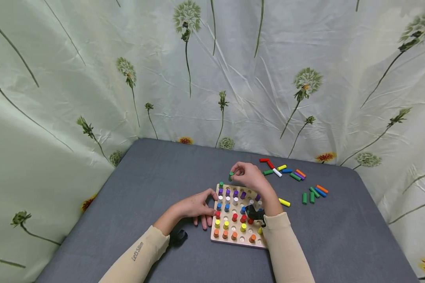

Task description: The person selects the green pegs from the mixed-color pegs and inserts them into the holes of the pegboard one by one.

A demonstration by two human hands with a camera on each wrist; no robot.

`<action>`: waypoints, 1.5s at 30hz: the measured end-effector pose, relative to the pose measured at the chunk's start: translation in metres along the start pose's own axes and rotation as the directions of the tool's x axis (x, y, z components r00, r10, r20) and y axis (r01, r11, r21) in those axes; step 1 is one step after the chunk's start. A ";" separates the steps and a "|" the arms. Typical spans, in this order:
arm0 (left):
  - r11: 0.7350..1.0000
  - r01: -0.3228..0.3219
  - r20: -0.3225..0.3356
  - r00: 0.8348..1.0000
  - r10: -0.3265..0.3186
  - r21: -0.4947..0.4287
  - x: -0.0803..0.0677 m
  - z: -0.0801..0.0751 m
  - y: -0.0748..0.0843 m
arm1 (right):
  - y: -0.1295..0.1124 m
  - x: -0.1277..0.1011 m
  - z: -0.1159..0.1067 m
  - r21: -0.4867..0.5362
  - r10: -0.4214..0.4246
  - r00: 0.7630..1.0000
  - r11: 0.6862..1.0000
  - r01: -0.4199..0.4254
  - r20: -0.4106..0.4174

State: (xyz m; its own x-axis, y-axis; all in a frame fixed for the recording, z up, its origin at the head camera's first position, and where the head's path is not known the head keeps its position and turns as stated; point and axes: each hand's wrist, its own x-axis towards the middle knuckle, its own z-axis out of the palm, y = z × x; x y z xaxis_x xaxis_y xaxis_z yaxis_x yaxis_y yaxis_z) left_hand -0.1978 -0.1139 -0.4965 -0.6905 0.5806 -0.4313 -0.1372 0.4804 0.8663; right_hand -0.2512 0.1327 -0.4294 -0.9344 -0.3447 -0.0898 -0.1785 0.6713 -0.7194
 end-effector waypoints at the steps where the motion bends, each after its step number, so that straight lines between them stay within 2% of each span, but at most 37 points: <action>1: 1.000 -0.001 0.001 1.000 0.001 0.001 0.000 0.000 0.000 | 0.000 0.001 0.001 0.002 0.003 1.000 1.000 -0.004 0.014; 7: 1.000 -0.004 -0.001 1.000 0.004 0.002 0.001 0.000 0.000 | 0.004 0.005 0.008 -0.014 0.019 0.994 1.000 -0.017 0.106; 14: 1.000 -0.011 0.005 1.000 0.011 -0.002 0.002 0.000 0.000 | 0.006 0.005 0.010 -0.041 0.024 0.989 0.999 -0.018 0.147; 23: 1.000 -0.010 0.002 1.000 0.010 0.002 0.002 0.000 0.002 | 0.005 0.006 0.010 -0.074 0.017 0.986 0.997 -0.005 0.163; 30: 1.000 -0.007 0.001 1.000 0.007 0.000 0.001 0.000 0.002 | 0.005 0.007 0.013 -0.147 0.033 0.986 0.989 -0.009 0.166; 39: 1.000 -0.005 -0.001 1.000 0.005 -0.001 0.001 0.000 0.001 | 0.006 0.008 0.016 -0.138 0.083 0.978 0.989 -0.058 0.189; 45: 1.000 -0.003 -0.002 1.000 0.003 -0.003 0.000 0.000 0.000 | 0.003 0.005 0.013 -0.137 0.090 0.982 0.988 -0.068 0.165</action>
State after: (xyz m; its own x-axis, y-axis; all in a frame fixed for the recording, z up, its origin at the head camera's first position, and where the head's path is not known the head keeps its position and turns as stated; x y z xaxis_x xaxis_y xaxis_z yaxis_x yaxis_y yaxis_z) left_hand -0.1979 -0.1135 -0.4964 -0.6922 0.5807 -0.4285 -0.1376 0.4767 0.8682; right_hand -0.2527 0.1247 -0.4411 -0.8829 -0.3863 -0.2669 -0.1553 0.7767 -0.6104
